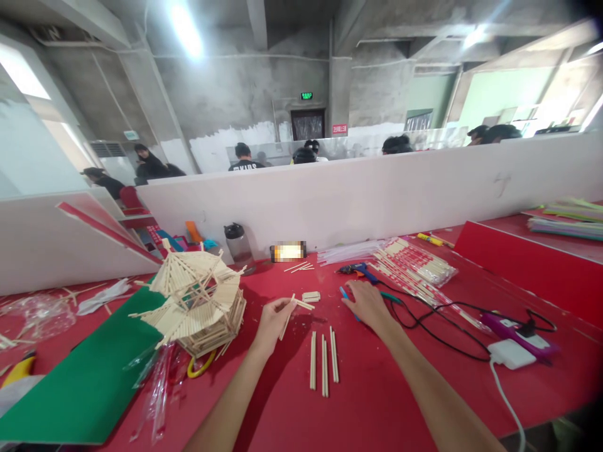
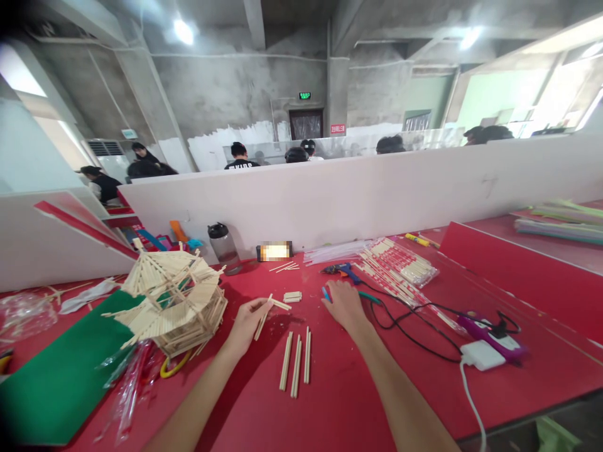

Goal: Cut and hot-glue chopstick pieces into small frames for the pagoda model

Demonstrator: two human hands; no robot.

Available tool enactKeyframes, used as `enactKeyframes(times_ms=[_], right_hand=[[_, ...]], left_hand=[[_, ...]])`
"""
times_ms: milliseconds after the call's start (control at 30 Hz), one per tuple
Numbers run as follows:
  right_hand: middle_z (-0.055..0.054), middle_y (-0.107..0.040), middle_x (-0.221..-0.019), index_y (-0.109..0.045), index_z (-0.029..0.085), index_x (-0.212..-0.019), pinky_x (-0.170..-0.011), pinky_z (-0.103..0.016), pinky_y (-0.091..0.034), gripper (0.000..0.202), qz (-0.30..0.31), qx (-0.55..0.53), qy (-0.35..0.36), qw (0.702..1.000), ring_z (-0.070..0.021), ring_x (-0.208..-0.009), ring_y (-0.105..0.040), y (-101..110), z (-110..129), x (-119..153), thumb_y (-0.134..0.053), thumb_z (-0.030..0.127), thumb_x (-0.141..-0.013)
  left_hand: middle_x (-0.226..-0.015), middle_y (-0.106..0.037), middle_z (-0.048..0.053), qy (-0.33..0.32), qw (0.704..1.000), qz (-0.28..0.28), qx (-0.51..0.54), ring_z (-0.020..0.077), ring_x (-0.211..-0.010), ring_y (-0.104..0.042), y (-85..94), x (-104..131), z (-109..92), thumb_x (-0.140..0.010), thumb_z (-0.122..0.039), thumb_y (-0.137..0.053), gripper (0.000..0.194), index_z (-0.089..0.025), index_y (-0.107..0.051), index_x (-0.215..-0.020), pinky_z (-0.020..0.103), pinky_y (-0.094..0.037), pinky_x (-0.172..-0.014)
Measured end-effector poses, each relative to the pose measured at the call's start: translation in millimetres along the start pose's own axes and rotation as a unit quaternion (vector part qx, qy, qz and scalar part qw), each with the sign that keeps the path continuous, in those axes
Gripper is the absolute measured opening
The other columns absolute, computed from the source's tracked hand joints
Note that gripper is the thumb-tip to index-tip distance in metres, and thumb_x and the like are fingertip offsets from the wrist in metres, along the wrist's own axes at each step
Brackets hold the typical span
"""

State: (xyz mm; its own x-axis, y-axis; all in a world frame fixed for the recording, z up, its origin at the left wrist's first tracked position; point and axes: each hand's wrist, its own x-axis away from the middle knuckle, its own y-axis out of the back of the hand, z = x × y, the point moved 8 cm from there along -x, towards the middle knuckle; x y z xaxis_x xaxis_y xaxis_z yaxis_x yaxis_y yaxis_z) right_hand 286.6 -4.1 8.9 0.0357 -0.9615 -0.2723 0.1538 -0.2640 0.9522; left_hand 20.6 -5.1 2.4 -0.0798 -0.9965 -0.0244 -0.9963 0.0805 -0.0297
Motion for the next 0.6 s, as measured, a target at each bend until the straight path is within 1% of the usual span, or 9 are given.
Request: enactKeyframes(times_ms=[67, 133, 233, 333, 367, 433, 500, 567, 600], right_hand=[[-0.015, -0.066, -0.111, -0.055, 0.019, -0.122, -0.083, -0.034, -0.042, 0.029, 0.053, 0.007, 0.026, 0.998, -0.0280, -0.103, -0.062, -13, 16, 2, -0.054, 0.023, -0.093], [-0.016, -0.065, -0.109, -0.053, 0.018, -0.123, -0.080, -0.033, -0.043, 0.031, 0.082, 0.013, 0.026, 0.996, -0.0281, -0.101, -0.063, -23, 24, 5, -0.049, 0.015, -0.093], [-0.017, -0.063, -0.111, -0.051, 0.014, -0.125, -0.083, -0.032, -0.044, 0.035, 0.082, -0.015, 0.028, 0.996, -0.0281, -0.104, -0.062, -29, 33, 8, -0.046, 0.009, -0.090], [-0.017, -0.060, -0.118, -0.047, 0.011, -0.130, -0.087, -0.032, -0.045, 0.043, 0.055, -0.077, 0.037, 0.995, -0.0255, -0.104, -0.062, -25, 40, 9, -0.040, 0.006, -0.088], [-0.017, -0.060, -0.120, -0.046, 0.011, -0.131, -0.087, -0.032, -0.045, 0.043, 0.039, -0.097, 0.039, 0.994, -0.0250, -0.104, -0.062, -22, 41, 9, -0.038, 0.006, -0.089], [-0.016, -0.061, -0.119, -0.047, 0.012, -0.128, -0.087, -0.031, -0.045, 0.038, 0.010, -0.134, 0.051, 0.990, -0.0242, -0.106, -0.062, -16, 44, 9, -0.034, 0.010, -0.093], [-0.013, -0.066, -0.107, -0.053, 0.015, -0.118, -0.083, -0.029, -0.045, 0.029, 0.001, -0.159, 0.062, 0.985, -0.0231, -0.101, -0.064, -13, 45, 8, -0.031, 0.019, -0.100], [-0.009, -0.070, -0.091, -0.056, 0.019, -0.109, -0.073, -0.027, -0.044, 0.030, 0.017, -0.153, 0.048, 0.987, -0.0222, -0.088, -0.068, -14, 42, 7, -0.028, 0.028, -0.104], [-0.007, -0.070, -0.086, -0.057, 0.020, -0.108, -0.069, -0.027, -0.042, 0.032, 0.025, -0.140, 0.036, 0.989, -0.0220, -0.083, -0.069, -15, 39, 6, -0.027, 0.031, -0.105]], left_hand=[[-0.077, -0.074, 0.006, 0.015, 0.999, -0.001, 0.034, 0.0146, -0.067, -0.065, -1.0, 0, 2, -0.067, -0.046, -0.082, 0.036, -0.014, -0.077, -0.083, 0.022, -0.050, -0.064], [-0.076, -0.074, 0.005, 0.030, 0.997, 0.004, 0.072, 0.0135, -0.064, -0.065, -2.8, 0, 6, -0.064, -0.045, -0.084, 0.037, -0.014, -0.077, -0.084, 0.021, -0.050, -0.061], [-0.076, -0.074, 0.004, 0.061, 0.989, 0.021, 0.134, 0.0099, -0.061, -0.062, -7.8, 1, 10, -0.064, -0.041, -0.085, 0.034, -0.014, -0.076, -0.084, 0.018, -0.050, -0.058], [-0.075, -0.074, 0.004, 0.085, 0.978, 0.033, 0.189, 0.0082, -0.060, -0.062, -12.6, 3, 12, -0.063, -0.035, -0.087, 0.032, -0.014, -0.074, -0.083, 0.017, -0.051, -0.059], [-0.075, -0.074, 0.004, 0.090, 0.975, 0.035, 0.202, 0.0080, -0.060, -0.062, -13.7, 3, 13, -0.063, -0.034, -0.087, 0.031, -0.013, -0.074, -0.083, 0.017, -0.051, -0.059], [-0.075, -0.074, 0.004, 0.096, 0.971, 0.037, 0.218, 0.0077, -0.060, -0.062, -15.1, 4, 14, -0.064, -0.032, -0.087, 0.030, -0.013, -0.073, -0.083, 0.017, -0.052, -0.059], [-0.075, -0.073, 0.004, 0.098, 0.968, 0.037, 0.228, 0.0077, -0.060, -0.062, -15.2, 4, 14, -0.065, -0.030, -0.087, 0.030, -0.012, -0.072, -0.083, 0.017, -0.053, -0.060], [-0.073, -0.072, 0.003, 0.091, 0.966, 0.044, 0.236, 0.0074, -0.059, -0.061, -15.6, 4, 13, -0.065, -0.031, -0.086, 0.030, -0.012, -0.071, -0.083, 0.017, -0.053, -0.060], [-0.072, -0.071, 0.003, 0.086, 0.965, 0.049, 0.241, 0.0073, -0.058, -0.061, -16.0, 4, 11, -0.066, -0.031, -0.086, 0.030, -0.012, -0.070, -0.082, 0.017, -0.053, -0.059]])
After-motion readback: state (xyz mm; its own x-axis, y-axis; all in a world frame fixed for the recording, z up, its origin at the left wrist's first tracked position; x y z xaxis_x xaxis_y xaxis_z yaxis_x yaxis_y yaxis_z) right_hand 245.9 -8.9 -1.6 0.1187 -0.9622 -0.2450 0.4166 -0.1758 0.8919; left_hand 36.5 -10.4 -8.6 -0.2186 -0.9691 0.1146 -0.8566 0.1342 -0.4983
